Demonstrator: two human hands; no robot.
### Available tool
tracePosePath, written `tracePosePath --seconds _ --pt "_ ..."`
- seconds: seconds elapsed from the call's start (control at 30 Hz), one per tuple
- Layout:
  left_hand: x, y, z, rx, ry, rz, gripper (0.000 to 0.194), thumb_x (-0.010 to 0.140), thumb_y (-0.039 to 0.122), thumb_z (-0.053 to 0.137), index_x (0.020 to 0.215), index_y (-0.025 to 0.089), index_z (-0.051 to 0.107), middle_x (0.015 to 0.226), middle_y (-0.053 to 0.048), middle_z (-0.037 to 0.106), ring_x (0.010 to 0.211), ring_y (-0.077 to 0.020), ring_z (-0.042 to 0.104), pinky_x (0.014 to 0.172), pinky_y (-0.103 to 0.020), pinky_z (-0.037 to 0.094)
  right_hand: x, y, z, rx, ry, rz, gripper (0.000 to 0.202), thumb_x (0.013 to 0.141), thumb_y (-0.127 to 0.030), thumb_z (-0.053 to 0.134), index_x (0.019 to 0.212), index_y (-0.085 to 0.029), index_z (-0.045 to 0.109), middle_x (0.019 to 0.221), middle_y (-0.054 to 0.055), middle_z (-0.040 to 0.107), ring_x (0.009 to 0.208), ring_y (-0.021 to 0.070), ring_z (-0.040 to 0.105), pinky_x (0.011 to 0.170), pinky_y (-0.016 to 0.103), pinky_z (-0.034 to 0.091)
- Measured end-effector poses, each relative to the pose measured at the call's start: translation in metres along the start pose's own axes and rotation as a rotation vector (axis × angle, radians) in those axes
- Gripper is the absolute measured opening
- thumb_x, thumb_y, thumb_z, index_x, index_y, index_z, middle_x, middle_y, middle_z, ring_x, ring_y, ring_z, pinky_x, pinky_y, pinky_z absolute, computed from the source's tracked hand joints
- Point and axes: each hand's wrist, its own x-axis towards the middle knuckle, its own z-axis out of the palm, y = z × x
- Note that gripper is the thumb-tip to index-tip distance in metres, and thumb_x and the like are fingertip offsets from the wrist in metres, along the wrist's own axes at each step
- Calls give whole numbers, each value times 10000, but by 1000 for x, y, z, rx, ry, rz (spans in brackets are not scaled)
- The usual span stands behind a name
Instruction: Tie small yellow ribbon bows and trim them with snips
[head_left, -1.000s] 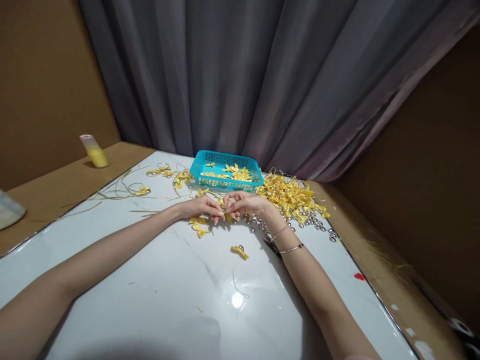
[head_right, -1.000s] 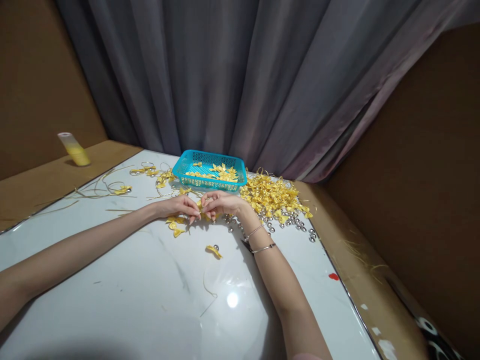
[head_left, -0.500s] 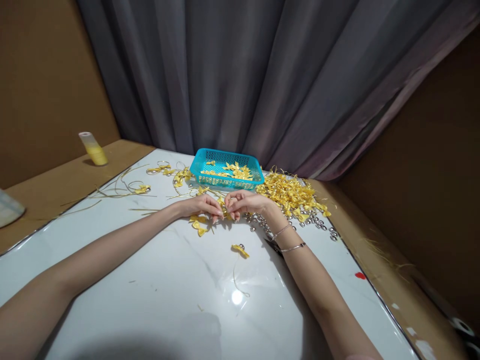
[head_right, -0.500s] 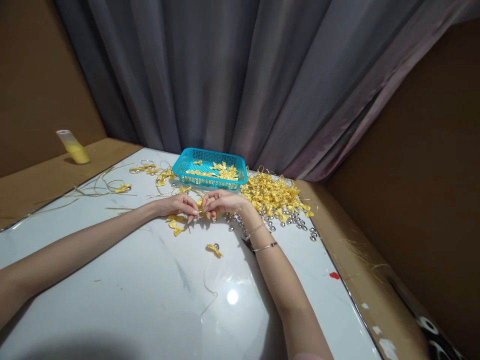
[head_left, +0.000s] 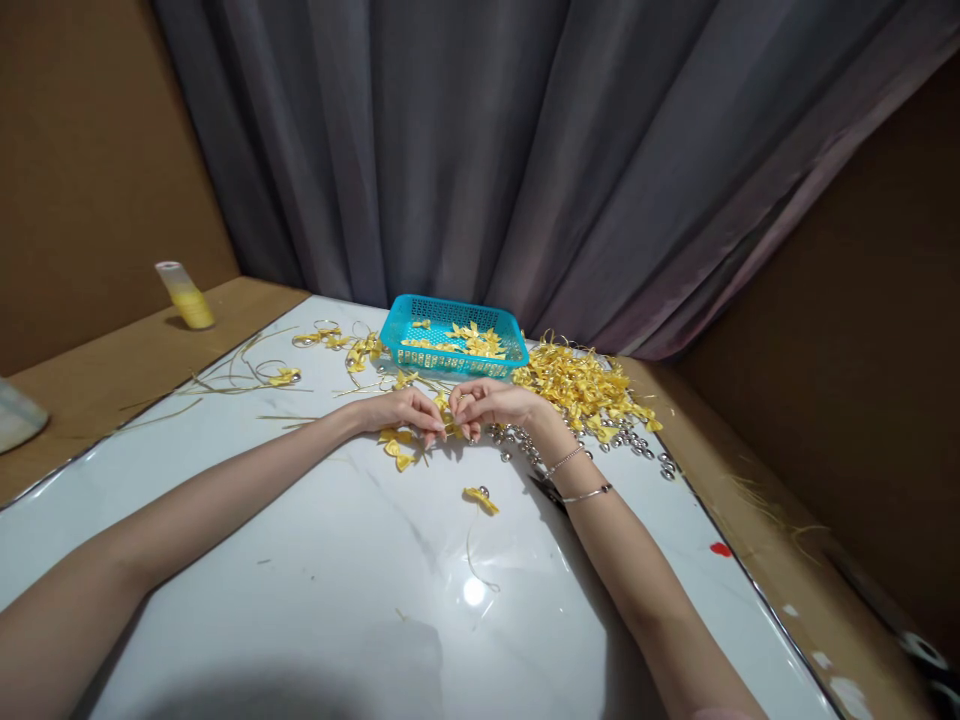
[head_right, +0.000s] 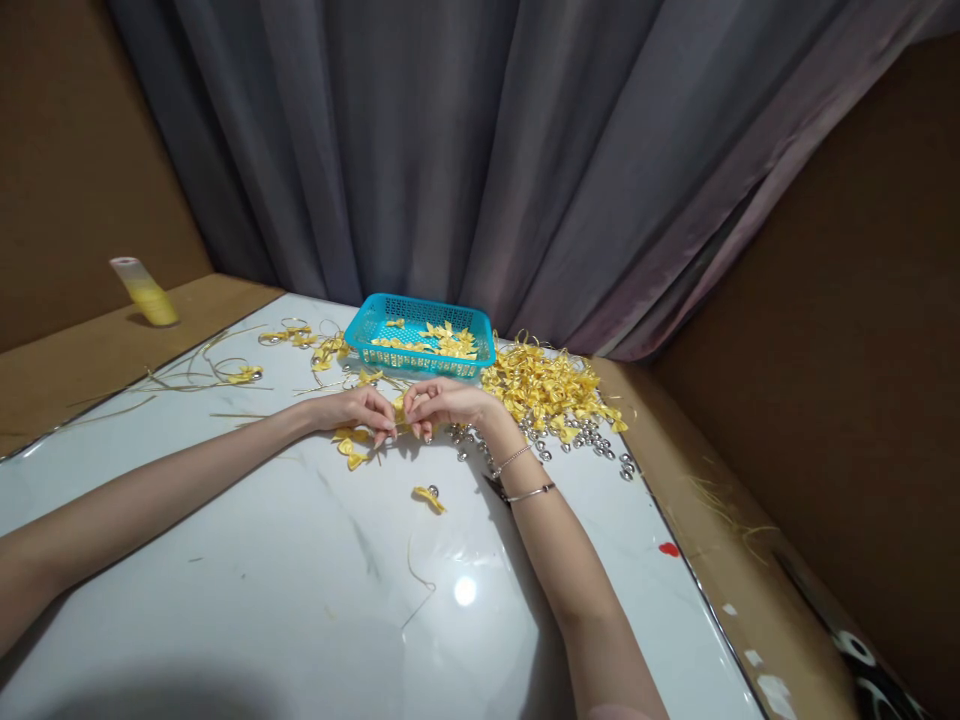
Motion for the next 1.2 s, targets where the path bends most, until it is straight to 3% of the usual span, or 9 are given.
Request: tracePosePath --seconds 0.6,1.2 --pt "1 0 -1 88 -37 -1 151 747 264 672 753 129 739 648 -87 689 685 -174 626 689 -267 472 2 0 4 7 -56 -9 248 672 -174 721 820 -134 526 633 2 661 495 93 599 505 217 519" --pt "0 3 1 70 -39 -30 132 713 245 700 739 118 723 609 -39 673 590 -111 590 612 -206 445 3 4 2 -47 -26 -39 360 642 -313 779 825 -124 534 636 6 664 519 86 595 515 198 494"
